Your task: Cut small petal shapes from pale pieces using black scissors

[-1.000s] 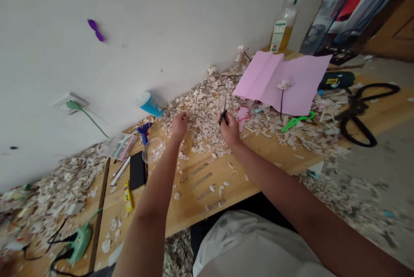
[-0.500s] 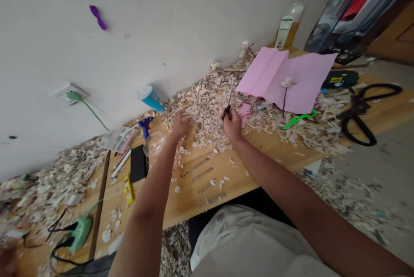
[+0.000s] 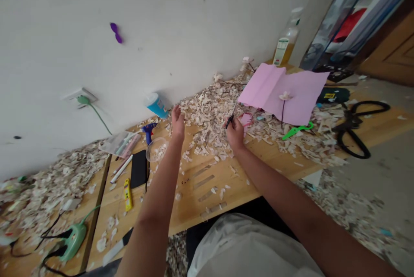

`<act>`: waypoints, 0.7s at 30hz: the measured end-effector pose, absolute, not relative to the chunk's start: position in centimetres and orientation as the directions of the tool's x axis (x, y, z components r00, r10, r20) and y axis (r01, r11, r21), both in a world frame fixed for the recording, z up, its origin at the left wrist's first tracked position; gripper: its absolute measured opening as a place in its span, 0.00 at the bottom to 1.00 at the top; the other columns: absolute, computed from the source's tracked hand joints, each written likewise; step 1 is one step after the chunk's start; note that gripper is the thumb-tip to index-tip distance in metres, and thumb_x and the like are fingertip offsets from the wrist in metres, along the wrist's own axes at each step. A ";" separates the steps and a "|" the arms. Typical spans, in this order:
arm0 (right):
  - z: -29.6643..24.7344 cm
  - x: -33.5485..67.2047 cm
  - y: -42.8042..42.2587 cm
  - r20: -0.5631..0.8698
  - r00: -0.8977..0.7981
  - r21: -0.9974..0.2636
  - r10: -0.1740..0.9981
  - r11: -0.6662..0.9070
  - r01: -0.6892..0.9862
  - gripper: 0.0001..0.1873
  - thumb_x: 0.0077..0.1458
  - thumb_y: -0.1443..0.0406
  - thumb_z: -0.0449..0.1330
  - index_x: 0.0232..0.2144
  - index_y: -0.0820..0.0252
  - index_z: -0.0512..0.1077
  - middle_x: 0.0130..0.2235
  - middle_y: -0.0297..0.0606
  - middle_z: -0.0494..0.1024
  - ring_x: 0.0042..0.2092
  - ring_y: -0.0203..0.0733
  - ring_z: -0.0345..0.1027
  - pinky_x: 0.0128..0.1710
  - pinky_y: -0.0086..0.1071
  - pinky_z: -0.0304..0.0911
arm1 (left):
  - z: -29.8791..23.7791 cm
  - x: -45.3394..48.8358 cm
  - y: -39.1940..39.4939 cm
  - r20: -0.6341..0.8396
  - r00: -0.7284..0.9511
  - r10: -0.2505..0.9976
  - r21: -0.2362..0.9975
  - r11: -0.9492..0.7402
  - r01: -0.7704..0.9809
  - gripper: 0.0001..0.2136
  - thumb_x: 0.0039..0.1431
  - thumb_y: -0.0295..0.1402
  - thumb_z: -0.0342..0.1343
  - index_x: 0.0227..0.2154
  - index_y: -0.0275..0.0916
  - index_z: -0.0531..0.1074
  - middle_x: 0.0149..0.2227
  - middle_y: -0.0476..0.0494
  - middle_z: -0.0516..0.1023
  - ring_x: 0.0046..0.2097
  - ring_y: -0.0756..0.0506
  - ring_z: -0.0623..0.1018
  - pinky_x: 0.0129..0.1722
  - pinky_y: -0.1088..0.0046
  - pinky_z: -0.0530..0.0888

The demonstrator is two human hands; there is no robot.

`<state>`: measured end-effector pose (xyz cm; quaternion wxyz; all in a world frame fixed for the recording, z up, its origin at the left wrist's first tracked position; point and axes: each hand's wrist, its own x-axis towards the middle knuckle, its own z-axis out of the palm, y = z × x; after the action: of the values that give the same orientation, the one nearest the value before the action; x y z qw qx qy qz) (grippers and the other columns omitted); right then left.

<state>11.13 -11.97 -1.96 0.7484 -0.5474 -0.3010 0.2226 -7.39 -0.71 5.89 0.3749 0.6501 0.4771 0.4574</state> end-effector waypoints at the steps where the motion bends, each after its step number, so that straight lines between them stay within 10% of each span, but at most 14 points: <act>1: -1.9 11.1 -12.0 0.205 0.720 -0.953 0.663 0.303 -0.008 0.14 0.57 0.54 0.54 0.32 0.58 0.70 0.29 0.34 0.74 0.32 0.39 0.68 0.39 0.37 0.66 | 5.9 -7.3 -0.6 0.252 0.143 0.957 0.896 -0.287 0.338 0.22 0.62 0.32 0.48 0.60 0.42 0.59 0.63 0.37 0.64 0.64 0.45 0.65 0.62 0.62 0.63; 6: -2.2 11.4 -11.9 0.207 0.735 -0.953 0.646 0.303 0.002 0.15 0.56 0.52 0.56 0.30 0.58 0.69 0.27 0.33 0.73 0.31 0.38 0.67 0.36 0.34 0.65 | 4.3 -4.2 0.5 0.294 0.411 0.863 0.704 -0.486 0.517 0.17 0.59 0.24 0.46 0.47 0.37 0.75 0.55 0.36 0.74 0.60 0.42 0.69 0.64 0.62 0.59; 12: -2.0 10.9 -12.4 0.182 0.711 -0.973 0.680 0.231 0.028 0.15 0.55 0.53 0.56 0.28 0.58 0.69 0.26 0.33 0.73 0.31 0.39 0.66 0.35 0.34 0.63 | 3.0 -1.4 -0.8 0.054 0.553 0.831 0.448 -0.515 0.730 0.24 0.56 0.22 0.49 0.56 0.41 0.71 0.58 0.34 0.71 0.61 0.37 0.68 0.61 0.54 0.62; 21: -2.2 11.2 -12.2 0.192 0.704 -0.962 0.684 0.274 -0.004 0.16 0.56 0.51 0.55 0.30 0.58 0.69 0.27 0.33 0.73 0.32 0.38 0.66 0.36 0.32 0.62 | 1.8 -2.9 1.2 0.187 0.339 0.922 0.579 -0.382 0.721 0.16 0.54 0.24 0.53 0.45 0.39 0.76 0.47 0.37 0.77 0.53 0.38 0.71 0.54 0.62 0.63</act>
<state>11.18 -12.20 -2.17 0.7373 -0.5555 -0.3057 0.2334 -2.85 1.19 1.82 0.2018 0.7928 0.5181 0.2497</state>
